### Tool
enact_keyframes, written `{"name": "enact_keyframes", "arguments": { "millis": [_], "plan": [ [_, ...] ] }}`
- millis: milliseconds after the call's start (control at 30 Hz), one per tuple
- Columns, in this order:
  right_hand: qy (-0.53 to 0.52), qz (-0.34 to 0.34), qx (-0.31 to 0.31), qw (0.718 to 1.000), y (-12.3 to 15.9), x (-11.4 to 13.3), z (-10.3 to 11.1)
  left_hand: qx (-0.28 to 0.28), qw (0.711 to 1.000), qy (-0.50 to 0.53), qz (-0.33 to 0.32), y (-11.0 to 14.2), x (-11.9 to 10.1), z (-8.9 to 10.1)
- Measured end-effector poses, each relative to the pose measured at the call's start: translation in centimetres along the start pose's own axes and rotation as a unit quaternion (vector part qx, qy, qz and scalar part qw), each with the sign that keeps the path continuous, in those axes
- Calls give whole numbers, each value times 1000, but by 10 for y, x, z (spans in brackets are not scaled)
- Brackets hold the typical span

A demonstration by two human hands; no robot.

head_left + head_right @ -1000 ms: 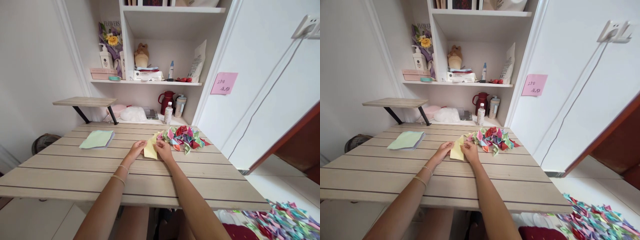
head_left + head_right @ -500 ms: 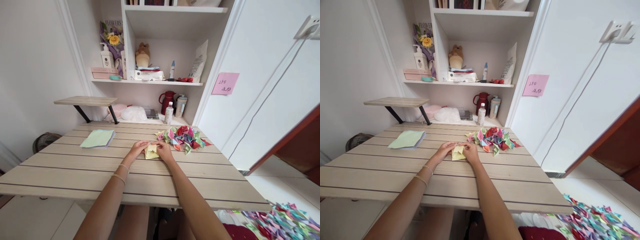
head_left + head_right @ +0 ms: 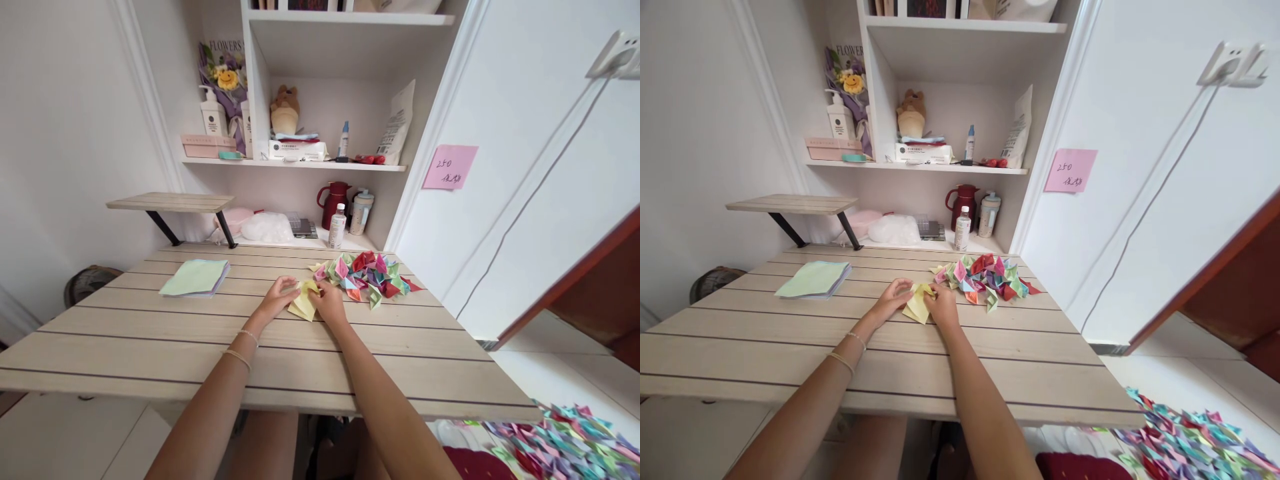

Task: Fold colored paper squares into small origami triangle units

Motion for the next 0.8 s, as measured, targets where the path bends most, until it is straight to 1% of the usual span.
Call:
{"name": "enact_keyframes", "arguments": {
  "millis": [67,100,233,333,400,500,600,700,767,800],
  "plan": [
    [23,16,-16,999,0,3,2,-1,999,-22,-37,1,-2,-3],
    [26,21,-17,999,0,4,3,3,999,-31,-43,1,-2,-5],
    [16,9,-20,1000,1,2,2,16,995,-86,-39,2,-1,-9],
    [8,-9,-27,1000,0,1,3,-2,990,-132,-58,2,-3,-6],
    [3,-21,-37,999,0,1,4,-20,988,-139,-61,1,-3,-3],
    [-18,-55,-52,997,-1,-1,7,-63,991,-106,-45,-1,-1,5],
    [-84,-85,-35,992,0,-3,5,-96,993,-55,-32,-2,-1,10],
    [-170,-103,-8,980,0,-6,-1,-114,993,5,-26,-1,-2,12],
    [-220,-121,-1,968,0,-10,-5,-113,993,41,0,0,0,10],
    [-241,-131,1,962,0,-12,-6,-102,993,55,21,0,2,8]
  ]
}}
Point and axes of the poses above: each hand's wrist, its own y-axis away from the middle knuckle, its own z-axis out of the back of the hand, x = y × z, the point moved 6 cm from there along -y, towards the middle knuckle, and after that the axes turned 5 degrees about y, right-handed, at the moved point
